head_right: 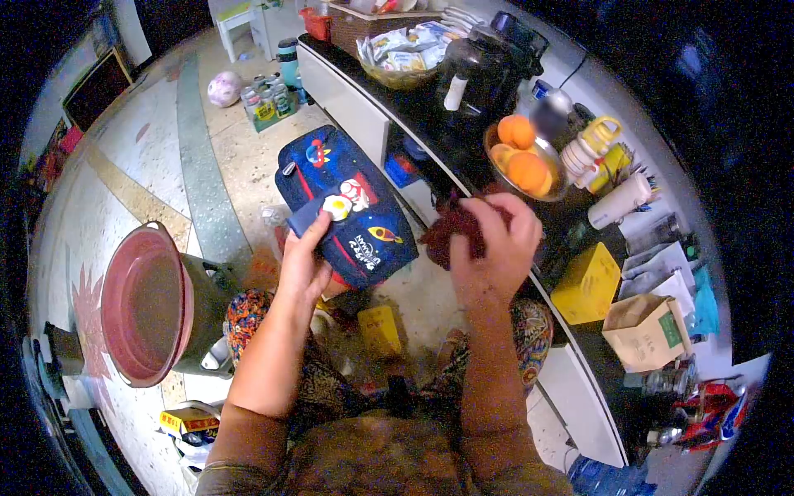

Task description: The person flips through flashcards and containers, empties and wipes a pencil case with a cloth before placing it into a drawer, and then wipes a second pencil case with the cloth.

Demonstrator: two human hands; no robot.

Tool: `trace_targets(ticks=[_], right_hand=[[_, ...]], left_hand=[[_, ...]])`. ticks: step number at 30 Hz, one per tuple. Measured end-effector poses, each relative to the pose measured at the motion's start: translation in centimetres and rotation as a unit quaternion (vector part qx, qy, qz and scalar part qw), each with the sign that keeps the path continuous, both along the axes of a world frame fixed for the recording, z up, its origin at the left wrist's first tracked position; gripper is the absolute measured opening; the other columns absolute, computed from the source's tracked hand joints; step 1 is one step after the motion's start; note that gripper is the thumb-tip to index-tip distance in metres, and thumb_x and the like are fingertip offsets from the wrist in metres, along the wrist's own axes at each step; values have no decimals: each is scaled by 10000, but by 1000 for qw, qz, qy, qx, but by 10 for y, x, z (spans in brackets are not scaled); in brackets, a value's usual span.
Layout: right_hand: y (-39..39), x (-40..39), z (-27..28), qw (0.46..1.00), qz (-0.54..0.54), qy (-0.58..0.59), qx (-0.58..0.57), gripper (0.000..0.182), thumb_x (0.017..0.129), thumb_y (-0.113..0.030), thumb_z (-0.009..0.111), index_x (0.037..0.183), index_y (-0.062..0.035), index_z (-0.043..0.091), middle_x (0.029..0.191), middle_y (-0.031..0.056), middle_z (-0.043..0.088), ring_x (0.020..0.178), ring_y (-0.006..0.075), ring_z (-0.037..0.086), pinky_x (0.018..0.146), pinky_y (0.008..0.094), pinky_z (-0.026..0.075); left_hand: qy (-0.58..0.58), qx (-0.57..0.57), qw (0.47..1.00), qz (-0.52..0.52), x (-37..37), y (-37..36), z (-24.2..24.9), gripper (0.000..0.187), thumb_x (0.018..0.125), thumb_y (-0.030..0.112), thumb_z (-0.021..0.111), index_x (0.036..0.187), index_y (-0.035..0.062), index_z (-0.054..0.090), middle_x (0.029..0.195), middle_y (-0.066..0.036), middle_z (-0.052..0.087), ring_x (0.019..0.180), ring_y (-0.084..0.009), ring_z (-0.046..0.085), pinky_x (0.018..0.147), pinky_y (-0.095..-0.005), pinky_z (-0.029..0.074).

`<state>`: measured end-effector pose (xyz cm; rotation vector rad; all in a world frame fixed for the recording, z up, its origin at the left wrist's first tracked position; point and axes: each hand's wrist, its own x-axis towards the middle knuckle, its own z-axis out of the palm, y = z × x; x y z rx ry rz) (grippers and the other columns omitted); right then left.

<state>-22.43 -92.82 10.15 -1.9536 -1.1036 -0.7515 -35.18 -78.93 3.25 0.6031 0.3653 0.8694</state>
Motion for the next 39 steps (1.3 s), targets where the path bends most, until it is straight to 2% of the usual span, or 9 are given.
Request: trace_targets(ticks=[4,14,20,28,30,33,34,36,39], right_hand=[[17,-31,-25,941,261,-45,-213,299,522,-72,587,815,-131,589,890,67,502,864,267,461,733,355,387],[-18,42,-60,989,32,112,-90,213,568,-38,583,771,-103,589,863,78,491,851,265,465,787,341,379],[-13,25,-29,990,92,85,-70,315,588,-61,564,903,-86,565,882,103,509,858,277,478,790,341,380],[-17,27,-92,795,300,517,-102,317,722,-146,519,994,17,522,1011,81,541,907,161,516,783,292,405],[-13,17,-84,649,355,672,-40,310,751,-186,518,990,11,527,927,57,573,857,135,529,750,277,415],[-9,4,-56,625,351,697,-17,269,768,-207,541,939,0,558,830,22,580,769,100,521,712,255,410],[-8,3,-58,625,351,697,-16,269,768,-207,541,939,0,558,830,22,580,769,100,521,712,255,410],[-4,-1,-56,767,334,537,-110,216,766,-188,564,872,0,584,812,22,575,748,91,506,695,249,407],[-4,-2,-56,774,332,532,-92,172,744,-155,589,820,-1,599,814,20,567,751,91,504,691,238,403]], left_hand=[[-36,-44,998,-23,6,-5,-9,283,809,82,525,1084,53,460,1034,-85,536,934,-199,525,821,-353,435],[-54,-41,997,-27,-7,6,-8,301,827,144,510,1103,47,438,1090,-112,506,979,-228,503,862,-394,413],[-51,-48,996,-53,-3,2,-4,324,832,164,504,1120,43,418,1104,-122,496,1000,-236,495,865,-399,412],[-46,-50,997,-46,-3,6,-3,360,825,189,517,1131,29,415,1107,-126,495,997,-238,499,857,-389,417],[-36,-48,997,-47,-3,7,-4,351,823,190,520,1122,33,425,1109,-126,494,990,-234,503,855,-390,419],[-45,-50,997,-48,-2,7,-4,339,818,185,528,1110,38,438,1108,-126,497,972,-232,514,839,-389,431],[-46,-49,997,-49,-2,6,-4,339,818,185,528,1110,38,438,1108,-126,497,972,-232,514,839,-389,431],[9,-19,998,-65,-2,6,-3,413,817,221,532,1160,37,391,1085,-123,507,980,-229,512,810,-363,453],[136,31,990,-17,1,4,-5,510,789,188,579,1206,32,330,1060,-130,509,951,-218,521,786,-346,463]])
